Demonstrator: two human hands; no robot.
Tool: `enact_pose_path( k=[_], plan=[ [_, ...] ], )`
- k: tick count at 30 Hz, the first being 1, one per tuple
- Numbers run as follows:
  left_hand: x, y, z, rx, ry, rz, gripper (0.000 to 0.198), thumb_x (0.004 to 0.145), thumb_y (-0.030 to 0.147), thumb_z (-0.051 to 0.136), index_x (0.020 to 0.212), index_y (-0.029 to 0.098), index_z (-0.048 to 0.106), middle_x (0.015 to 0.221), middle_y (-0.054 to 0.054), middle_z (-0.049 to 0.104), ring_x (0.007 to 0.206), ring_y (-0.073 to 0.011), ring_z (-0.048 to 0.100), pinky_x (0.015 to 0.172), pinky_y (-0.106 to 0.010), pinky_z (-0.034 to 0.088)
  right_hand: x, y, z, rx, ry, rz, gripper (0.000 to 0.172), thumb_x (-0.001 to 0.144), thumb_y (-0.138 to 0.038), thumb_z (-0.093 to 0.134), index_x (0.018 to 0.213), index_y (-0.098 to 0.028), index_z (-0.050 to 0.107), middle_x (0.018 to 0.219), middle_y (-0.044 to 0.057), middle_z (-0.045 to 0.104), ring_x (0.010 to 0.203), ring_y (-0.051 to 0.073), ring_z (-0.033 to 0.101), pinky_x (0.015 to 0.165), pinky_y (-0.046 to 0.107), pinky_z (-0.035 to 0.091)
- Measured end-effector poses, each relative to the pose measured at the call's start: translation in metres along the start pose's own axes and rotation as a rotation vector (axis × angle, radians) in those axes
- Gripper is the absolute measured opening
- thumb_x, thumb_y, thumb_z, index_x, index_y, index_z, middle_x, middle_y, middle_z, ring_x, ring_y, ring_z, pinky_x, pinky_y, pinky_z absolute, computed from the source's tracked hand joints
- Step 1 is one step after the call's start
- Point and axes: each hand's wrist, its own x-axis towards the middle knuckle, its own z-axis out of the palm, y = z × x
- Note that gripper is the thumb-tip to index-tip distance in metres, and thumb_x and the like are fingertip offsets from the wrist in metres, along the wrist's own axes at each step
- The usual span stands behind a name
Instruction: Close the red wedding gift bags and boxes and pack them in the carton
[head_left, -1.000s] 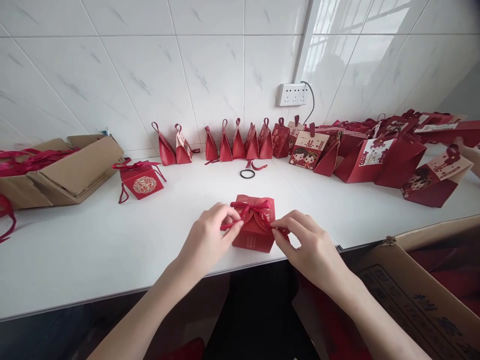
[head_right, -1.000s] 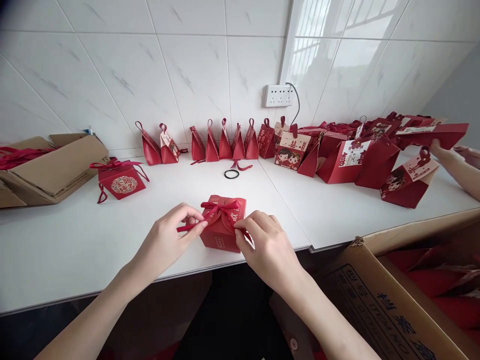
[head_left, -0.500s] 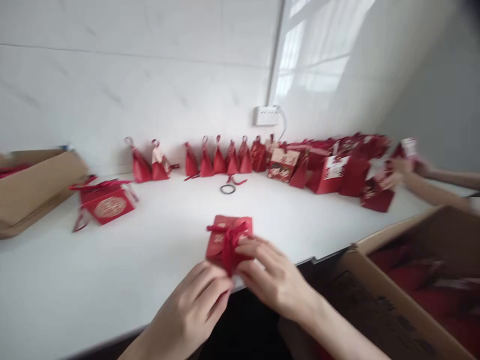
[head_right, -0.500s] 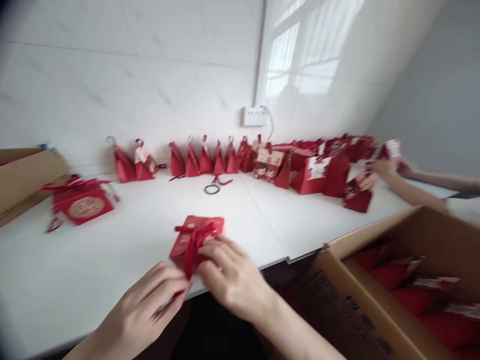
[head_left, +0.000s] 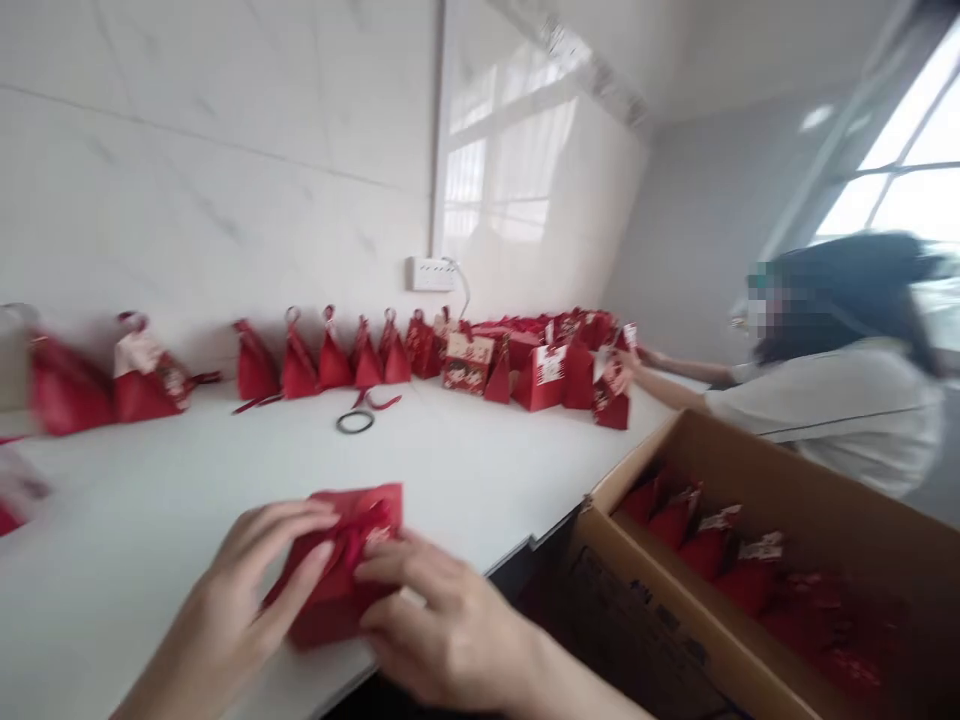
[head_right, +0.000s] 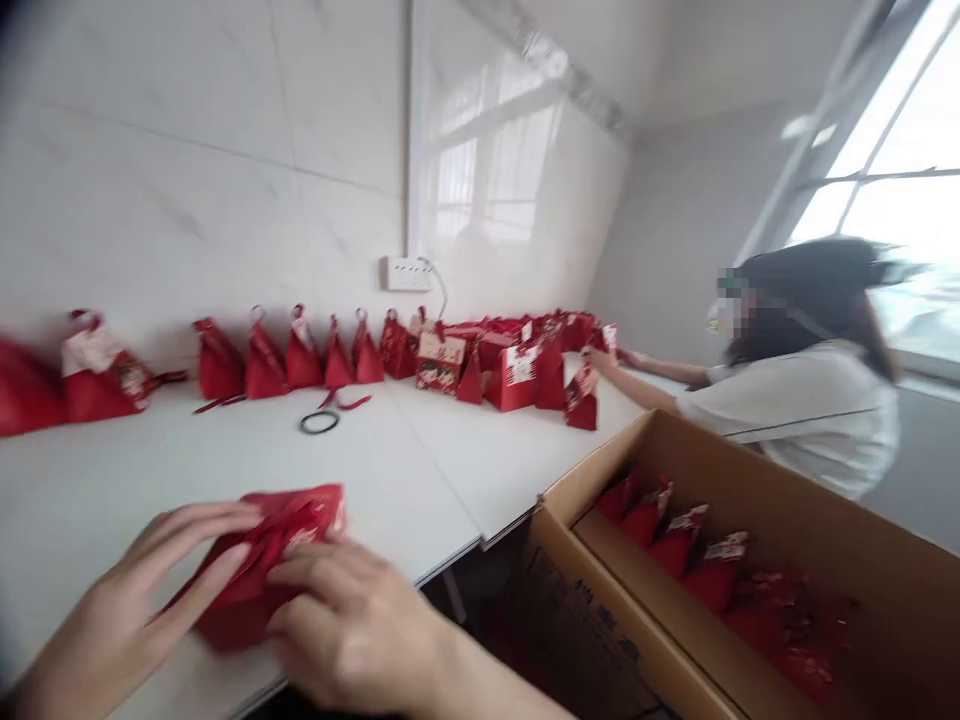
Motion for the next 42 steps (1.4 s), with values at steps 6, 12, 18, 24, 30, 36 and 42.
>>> enact_pose_path(
  k=[6,12,18,24,30,36,42],
  plan=[
    [-0.011,0.039,-0.01,0.195,-0.077,-0.019,0.023,0.086,0.02,0.047,0.105,0.021,0.061,0.109,-0.006,0.059,0.107,-0.0217,0.052,0.094,-0.038,0.039,-0.004,-0.001,-0.005,0.123,-0.021,0.049,0.007,0.083,-0.009,0.055,0.088,-0.014,0.059,0.106,0.013,0.062,0.112,0.022,0.056,0.1,0.043,0.047],
    [-0.025,0.065,-0.017,0.198,-0.136,-0.058,0.029,0.085,0.018,0.049,0.114,0.02,0.055,0.112,-0.007,0.061,0.105,-0.0219,0.053,0.091,-0.039,0.039,-0.001,-0.005,-0.006,0.127,0.013,0.037,0.007,0.081,-0.01,0.06,0.083,-0.016,0.057,0.086,0.007,0.059,0.097,0.02,0.061,0.092,0.043,0.053],
    [-0.029,0.062,-0.019,0.092,-0.002,-0.254,0.031,0.084,0.019,0.051,0.115,0.018,0.048,0.107,-0.008,0.055,0.1,-0.0188,0.055,0.079,-0.031,0.05,-0.003,-0.007,-0.007,0.111,0.007,0.047,0.009,0.081,-0.009,0.059,0.086,-0.016,0.057,0.087,0.007,0.058,0.098,0.021,0.06,0.089,0.042,0.054],
    [-0.018,0.06,-0.021,0.153,-0.142,-0.401,0.021,0.086,0.033,0.052,0.102,0.02,0.056,0.095,-0.004,0.056,0.081,-0.0147,0.059,0.072,-0.028,0.05,0.001,-0.008,-0.011,0.173,-0.03,0.044,0.006,0.083,-0.012,0.055,0.086,-0.017,0.056,0.085,0.008,0.058,0.092,0.021,0.06,0.085,0.043,0.055],
    [0.009,0.057,-0.022,0.243,-0.273,-0.489,0.013,0.085,0.029,0.05,0.088,0.02,0.059,0.088,-0.003,0.058,0.083,-0.0188,0.058,0.072,-0.032,0.046,0.005,-0.01,-0.013,0.156,-0.045,0.083,0.01,0.082,-0.007,0.053,0.083,-0.017,0.056,0.084,0.008,0.057,0.085,0.019,0.059,0.083,0.04,0.055],
    [0.031,0.055,-0.032,0.075,-0.393,-0.663,0.016,0.087,0.03,0.042,0.082,0.022,0.055,0.066,0.001,0.06,0.054,-0.014,0.052,0.049,-0.024,0.037,0.005,-0.011,-0.012,0.15,-0.062,0.104,0.01,0.083,-0.008,0.052,0.08,-0.018,0.054,0.085,0.008,0.057,0.087,0.02,0.059,0.079,0.038,0.055],
    [0.029,0.054,-0.046,-0.438,-0.476,-0.962,0.036,0.081,0.044,0.054,0.108,0.021,0.048,0.059,0.001,0.064,0.038,-0.0089,0.044,0.035,-0.018,0.03,0.002,-0.01,-0.013,0.163,-0.049,0.106,0.01,0.082,-0.007,0.052,0.08,-0.016,0.055,0.085,0.009,0.058,0.095,0.022,0.06,0.083,0.038,0.054]
  ],
)
